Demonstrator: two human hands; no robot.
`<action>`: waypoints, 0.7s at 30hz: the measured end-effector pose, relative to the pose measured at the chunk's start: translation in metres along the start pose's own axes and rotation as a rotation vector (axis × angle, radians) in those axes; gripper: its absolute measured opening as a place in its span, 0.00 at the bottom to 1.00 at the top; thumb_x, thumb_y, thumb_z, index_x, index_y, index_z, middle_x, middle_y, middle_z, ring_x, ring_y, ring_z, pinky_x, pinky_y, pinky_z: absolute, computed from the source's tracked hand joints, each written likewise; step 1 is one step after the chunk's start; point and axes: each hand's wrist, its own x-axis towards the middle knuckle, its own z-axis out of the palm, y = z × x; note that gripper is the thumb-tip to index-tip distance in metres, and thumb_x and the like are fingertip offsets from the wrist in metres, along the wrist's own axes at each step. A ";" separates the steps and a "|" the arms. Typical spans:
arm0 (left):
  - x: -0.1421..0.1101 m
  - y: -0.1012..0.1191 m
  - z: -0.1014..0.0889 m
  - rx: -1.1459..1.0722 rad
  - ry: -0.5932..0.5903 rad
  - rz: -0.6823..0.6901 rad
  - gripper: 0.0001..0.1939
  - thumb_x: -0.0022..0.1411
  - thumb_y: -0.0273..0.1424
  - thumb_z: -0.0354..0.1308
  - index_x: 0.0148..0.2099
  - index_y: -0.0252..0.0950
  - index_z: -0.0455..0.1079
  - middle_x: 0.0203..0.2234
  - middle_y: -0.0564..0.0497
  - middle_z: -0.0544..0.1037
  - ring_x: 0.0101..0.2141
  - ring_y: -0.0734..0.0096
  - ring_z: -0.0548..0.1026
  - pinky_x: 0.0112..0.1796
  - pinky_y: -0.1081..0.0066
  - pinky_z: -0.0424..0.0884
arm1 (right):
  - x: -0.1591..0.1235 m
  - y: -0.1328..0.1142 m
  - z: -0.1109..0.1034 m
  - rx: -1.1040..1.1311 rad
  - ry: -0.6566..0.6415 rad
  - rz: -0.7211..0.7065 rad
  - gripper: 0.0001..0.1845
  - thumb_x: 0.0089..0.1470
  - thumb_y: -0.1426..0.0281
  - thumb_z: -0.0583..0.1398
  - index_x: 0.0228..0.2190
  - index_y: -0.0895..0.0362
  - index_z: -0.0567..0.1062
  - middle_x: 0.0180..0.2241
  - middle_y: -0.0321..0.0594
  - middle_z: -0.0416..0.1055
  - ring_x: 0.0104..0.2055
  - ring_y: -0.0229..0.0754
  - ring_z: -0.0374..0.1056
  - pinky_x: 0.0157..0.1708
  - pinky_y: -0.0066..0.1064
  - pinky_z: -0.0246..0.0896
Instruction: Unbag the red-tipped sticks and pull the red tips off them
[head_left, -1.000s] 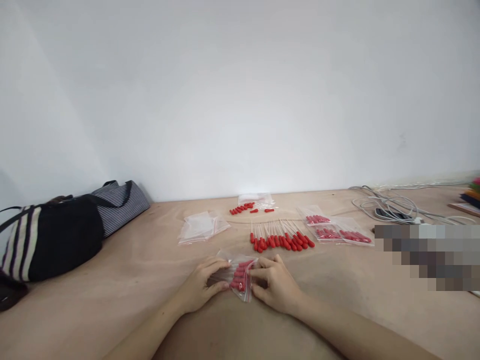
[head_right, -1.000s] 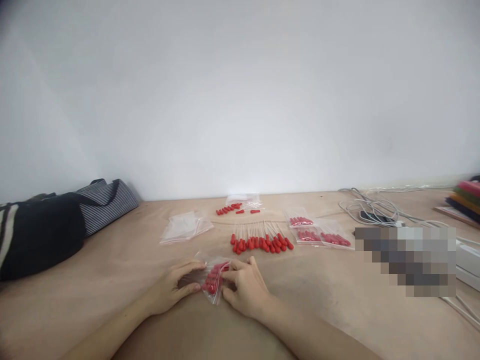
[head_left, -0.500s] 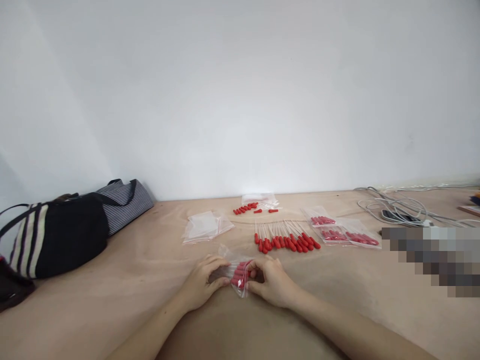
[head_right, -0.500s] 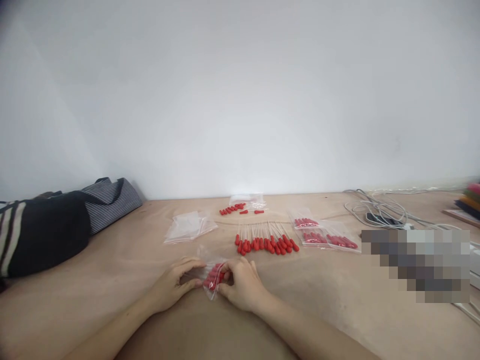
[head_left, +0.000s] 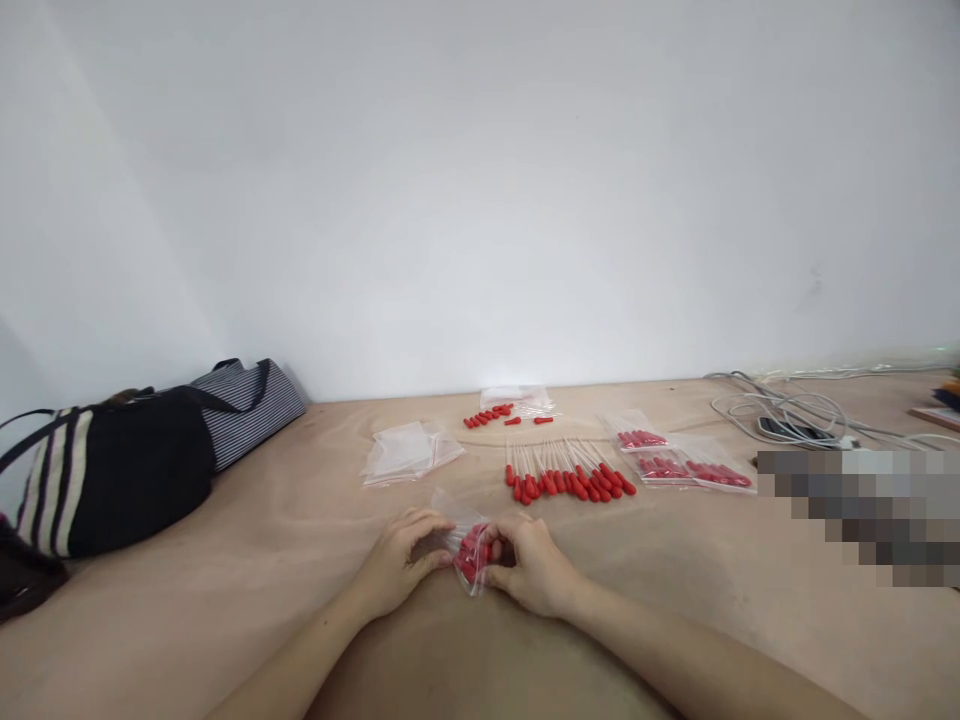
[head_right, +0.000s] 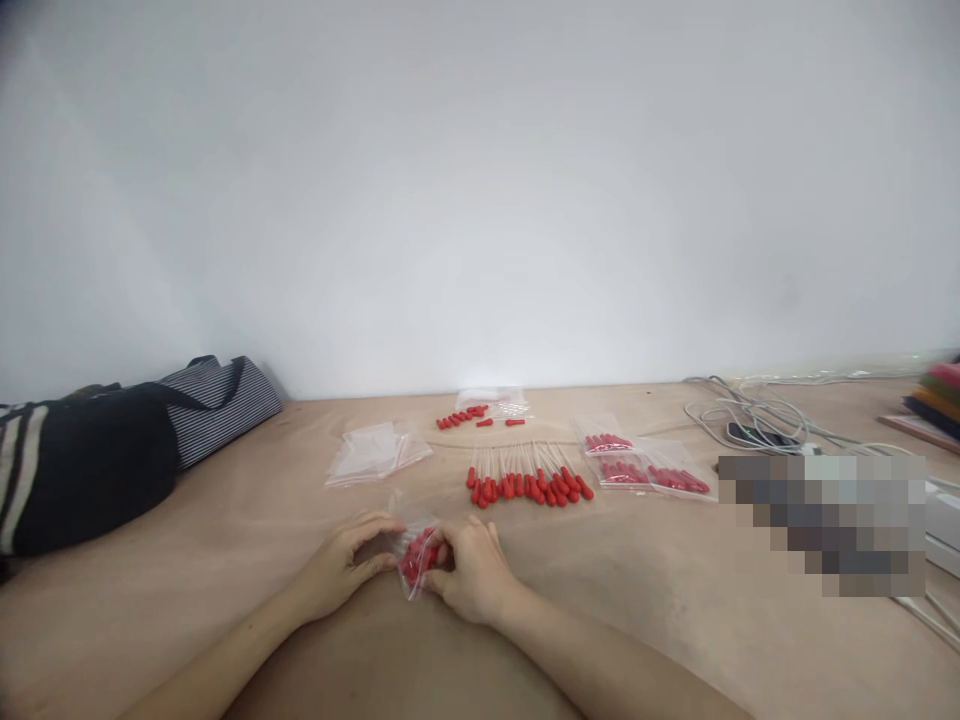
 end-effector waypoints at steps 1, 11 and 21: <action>0.000 0.000 0.000 -0.005 -0.003 -0.002 0.14 0.54 0.37 0.55 0.43 0.39 0.68 0.39 0.49 0.73 0.41 0.66 0.68 0.44 0.66 0.63 | -0.001 -0.001 0.000 -0.019 0.001 -0.005 0.07 0.39 0.71 0.62 0.26 0.55 0.70 0.27 0.31 0.69 0.32 0.36 0.60 0.34 0.27 0.47; 0.002 -0.002 -0.002 -0.043 0.012 -0.029 0.12 0.53 0.33 0.55 0.42 0.40 0.70 0.39 0.50 0.73 0.41 0.66 0.69 0.45 0.66 0.63 | -0.008 -0.001 0.006 -0.016 0.109 -0.070 0.09 0.44 0.75 0.55 0.32 0.55 0.67 0.29 0.33 0.69 0.32 0.36 0.61 0.38 0.31 0.46; 0.005 -0.001 -0.002 -0.061 -0.015 -0.040 0.12 0.57 0.30 0.49 0.38 0.39 0.73 0.37 0.50 0.75 0.40 0.68 0.70 0.43 0.67 0.64 | -0.014 0.020 -0.010 0.375 0.259 -0.029 0.07 0.42 0.75 0.51 0.28 0.56 0.64 0.25 0.33 0.64 0.22 0.31 0.58 0.23 0.23 0.53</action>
